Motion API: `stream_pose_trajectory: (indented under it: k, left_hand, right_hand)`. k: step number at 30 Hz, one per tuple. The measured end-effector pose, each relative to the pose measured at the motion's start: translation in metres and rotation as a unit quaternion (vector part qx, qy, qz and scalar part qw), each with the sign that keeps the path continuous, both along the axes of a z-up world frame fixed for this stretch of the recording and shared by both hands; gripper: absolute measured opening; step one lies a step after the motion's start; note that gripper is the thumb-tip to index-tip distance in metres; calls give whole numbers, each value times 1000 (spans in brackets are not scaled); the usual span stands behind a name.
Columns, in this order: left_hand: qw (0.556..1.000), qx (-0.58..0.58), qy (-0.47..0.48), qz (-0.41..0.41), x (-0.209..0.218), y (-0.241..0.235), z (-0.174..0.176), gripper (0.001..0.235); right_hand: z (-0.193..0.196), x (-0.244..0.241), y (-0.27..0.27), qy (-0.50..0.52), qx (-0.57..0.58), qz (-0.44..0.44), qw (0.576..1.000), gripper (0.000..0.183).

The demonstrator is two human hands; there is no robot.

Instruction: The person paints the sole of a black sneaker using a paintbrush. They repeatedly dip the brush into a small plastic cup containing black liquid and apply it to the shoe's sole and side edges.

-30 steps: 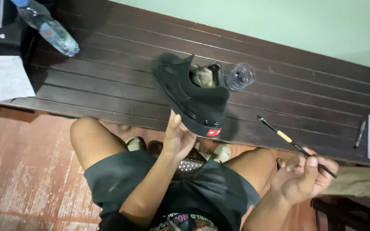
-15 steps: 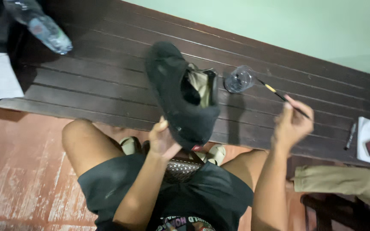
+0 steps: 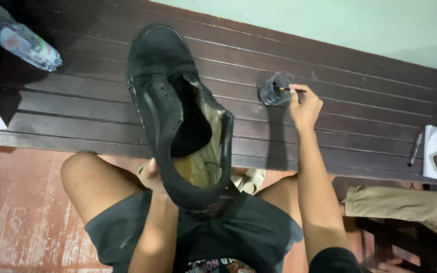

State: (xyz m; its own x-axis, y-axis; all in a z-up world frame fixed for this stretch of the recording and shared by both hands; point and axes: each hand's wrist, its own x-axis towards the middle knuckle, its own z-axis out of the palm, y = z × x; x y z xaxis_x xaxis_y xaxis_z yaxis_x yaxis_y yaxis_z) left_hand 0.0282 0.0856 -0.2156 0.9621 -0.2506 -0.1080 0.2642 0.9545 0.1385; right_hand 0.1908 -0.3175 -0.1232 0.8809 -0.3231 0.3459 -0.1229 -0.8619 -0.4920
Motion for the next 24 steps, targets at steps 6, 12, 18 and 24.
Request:
stream_pose_trajectory:
  k: [6, 12, 18, 24]
  left_hand:
    - [992, 68, 107, 2, 9, -2, 59, 88]
    - [970, 133, 204, 7, 22, -9, 140, 94]
    - [937, 194, 291, 13, 29, -19, 223, 101]
    - [895, 250, 369, 27, 33, -27, 280, 108]
  right_hand:
    - [7, -5, 9, -11, 5, 2, 1000, 20]
    - [13, -14, 10, -20, 16, 3, 1000, 21]
    - [16, -20, 13, -38, 29, 7, 999, 18]
    - [-5, -16, -2, -38, 20, -5, 999, 17]
